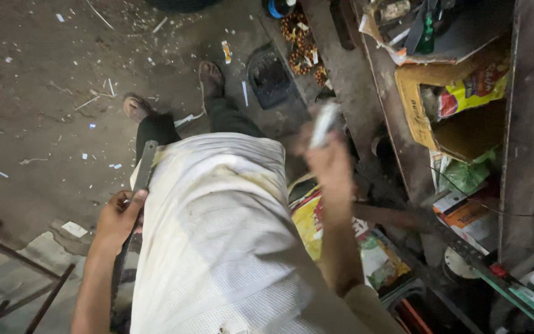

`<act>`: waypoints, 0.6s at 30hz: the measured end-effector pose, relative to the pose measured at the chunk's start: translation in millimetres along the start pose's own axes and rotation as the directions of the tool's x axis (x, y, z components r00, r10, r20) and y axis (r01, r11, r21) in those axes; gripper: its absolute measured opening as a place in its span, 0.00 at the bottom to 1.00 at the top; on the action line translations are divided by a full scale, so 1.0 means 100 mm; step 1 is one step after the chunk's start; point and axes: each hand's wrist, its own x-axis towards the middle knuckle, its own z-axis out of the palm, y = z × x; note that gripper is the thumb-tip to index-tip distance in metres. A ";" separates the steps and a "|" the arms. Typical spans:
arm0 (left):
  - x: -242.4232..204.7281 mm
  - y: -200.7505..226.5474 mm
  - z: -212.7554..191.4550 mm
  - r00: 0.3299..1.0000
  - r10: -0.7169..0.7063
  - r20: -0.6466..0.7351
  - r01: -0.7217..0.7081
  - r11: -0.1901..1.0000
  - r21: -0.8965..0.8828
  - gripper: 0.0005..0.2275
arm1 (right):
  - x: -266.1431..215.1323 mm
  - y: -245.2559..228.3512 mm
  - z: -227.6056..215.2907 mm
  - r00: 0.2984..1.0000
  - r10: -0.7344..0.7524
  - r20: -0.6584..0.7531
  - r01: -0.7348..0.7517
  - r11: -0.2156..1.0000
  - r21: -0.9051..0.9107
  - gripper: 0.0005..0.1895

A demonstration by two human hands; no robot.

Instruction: The person uses a metal file to smooth the edges of a metal saw blade while holding a cylindrical metal piece. The person then uses a small brush to clean the exterior of a blue motor casing.

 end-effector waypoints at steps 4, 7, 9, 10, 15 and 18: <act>0.02 -0.18 -0.46 0.999 0.030 0.030 -0.031 0.999 0.027 0.18 | -0.14 0.87 0.78 0.939 0.281 0.197 -0.320 0.925 0.205 0.29; -0.01 -0.57 -0.88 1.000 0.010 0.005 -0.010 1.000 -0.022 0.21 | -0.16 1.25 1.44 0.841 0.270 0.469 -0.427 0.864 0.268 0.26; -0.03 -0.85 -1.12 1.000 0.012 -0.024 -0.015 0.991 -0.130 0.22 | -0.09 1.40 1.81 0.792 0.315 0.523 -0.424 0.900 0.099 0.27; -0.05 -0.99 -1.20 1.000 0.007 -0.019 -0.011 0.979 -0.204 0.20 | -0.04 1.45 1.96 0.761 0.339 0.554 -0.415 0.910 0.014 0.27; -0.13 -1.31 -1.51 0.999 0.021 -0.039 -0.037 0.886 -0.461 0.18 | 0.31 1.82 2.50 0.825 0.235 0.514 0.230 0.691 -0.685 0.23; -0.03 -1.03 -1.80 0.983 0.128 -0.132 -0.180 0.810 -0.558 0.17 | 0.57 2.23 3.04 0.881 0.258 0.397 0.122 0.685 -0.718 0.19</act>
